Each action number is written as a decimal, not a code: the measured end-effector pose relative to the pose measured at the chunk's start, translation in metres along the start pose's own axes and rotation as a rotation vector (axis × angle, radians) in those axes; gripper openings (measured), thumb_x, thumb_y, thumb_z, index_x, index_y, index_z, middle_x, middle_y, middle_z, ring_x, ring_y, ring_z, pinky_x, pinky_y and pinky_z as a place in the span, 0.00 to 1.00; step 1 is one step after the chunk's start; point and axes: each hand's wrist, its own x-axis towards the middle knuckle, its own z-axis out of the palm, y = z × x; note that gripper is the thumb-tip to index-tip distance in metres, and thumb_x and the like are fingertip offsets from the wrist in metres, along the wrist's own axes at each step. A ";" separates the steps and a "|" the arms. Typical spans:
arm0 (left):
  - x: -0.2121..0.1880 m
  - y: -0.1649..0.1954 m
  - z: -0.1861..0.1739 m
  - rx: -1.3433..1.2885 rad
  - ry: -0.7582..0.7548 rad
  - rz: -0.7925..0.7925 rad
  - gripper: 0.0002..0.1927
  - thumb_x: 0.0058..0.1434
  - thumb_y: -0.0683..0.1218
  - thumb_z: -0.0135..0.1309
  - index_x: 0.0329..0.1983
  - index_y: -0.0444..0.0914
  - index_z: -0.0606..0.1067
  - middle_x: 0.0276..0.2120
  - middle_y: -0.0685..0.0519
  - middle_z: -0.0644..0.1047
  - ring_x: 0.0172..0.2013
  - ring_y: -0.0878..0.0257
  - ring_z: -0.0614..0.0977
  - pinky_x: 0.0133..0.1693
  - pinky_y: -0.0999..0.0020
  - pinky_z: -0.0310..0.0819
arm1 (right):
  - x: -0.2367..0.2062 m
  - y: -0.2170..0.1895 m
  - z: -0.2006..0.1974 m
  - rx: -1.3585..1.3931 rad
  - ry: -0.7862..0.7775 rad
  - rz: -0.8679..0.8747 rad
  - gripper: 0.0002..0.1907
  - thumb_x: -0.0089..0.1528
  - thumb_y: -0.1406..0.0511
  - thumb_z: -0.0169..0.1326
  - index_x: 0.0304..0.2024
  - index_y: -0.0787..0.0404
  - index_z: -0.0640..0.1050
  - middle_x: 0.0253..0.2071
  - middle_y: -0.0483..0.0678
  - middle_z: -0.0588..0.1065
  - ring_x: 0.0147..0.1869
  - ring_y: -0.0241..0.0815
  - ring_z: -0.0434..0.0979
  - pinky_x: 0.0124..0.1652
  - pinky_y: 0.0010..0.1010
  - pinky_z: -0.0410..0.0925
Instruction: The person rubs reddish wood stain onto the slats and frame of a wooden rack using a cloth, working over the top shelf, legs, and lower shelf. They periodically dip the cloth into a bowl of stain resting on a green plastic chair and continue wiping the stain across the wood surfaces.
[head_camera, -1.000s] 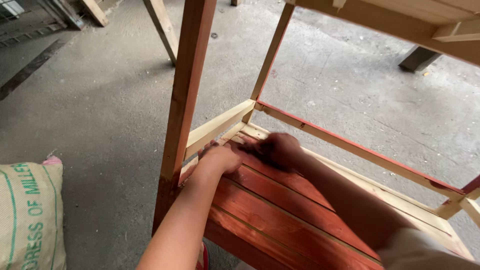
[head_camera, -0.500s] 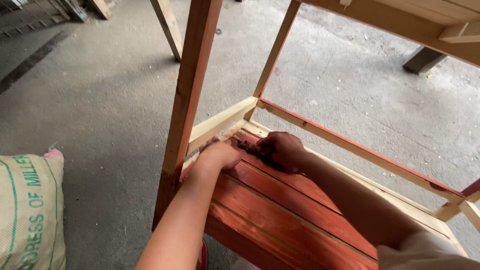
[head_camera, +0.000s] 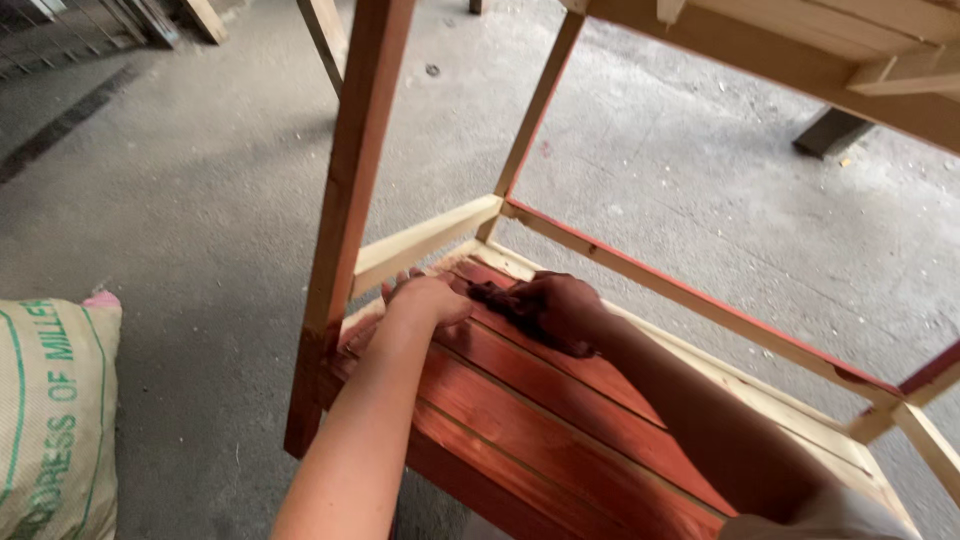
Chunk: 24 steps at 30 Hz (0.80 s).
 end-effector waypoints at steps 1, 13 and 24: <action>-0.005 0.000 0.000 0.027 0.018 0.013 0.46 0.56 0.68 0.54 0.77 0.55 0.57 0.78 0.46 0.47 0.77 0.46 0.47 0.73 0.45 0.38 | -0.015 0.008 -0.007 -0.030 0.017 -0.041 0.13 0.59 0.59 0.58 0.46 0.42 0.84 0.48 0.43 0.81 0.52 0.47 0.81 0.52 0.38 0.72; -0.006 -0.006 0.004 0.025 0.042 0.019 0.49 0.50 0.72 0.56 0.76 0.64 0.56 0.78 0.49 0.48 0.76 0.47 0.49 0.72 0.44 0.40 | 0.074 -0.032 0.032 -0.275 0.329 -0.055 0.12 0.60 0.60 0.52 0.43 0.44 0.83 0.46 0.48 0.76 0.51 0.54 0.77 0.48 0.46 0.71; -0.006 -0.009 0.008 0.042 -0.020 0.061 0.55 0.45 0.70 0.62 0.77 0.62 0.56 0.78 0.44 0.49 0.77 0.43 0.48 0.73 0.42 0.37 | -0.151 0.133 -0.052 -0.371 -0.041 0.439 0.28 0.55 0.55 0.59 0.60 0.32 0.76 0.55 0.37 0.74 0.58 0.45 0.77 0.52 0.44 0.72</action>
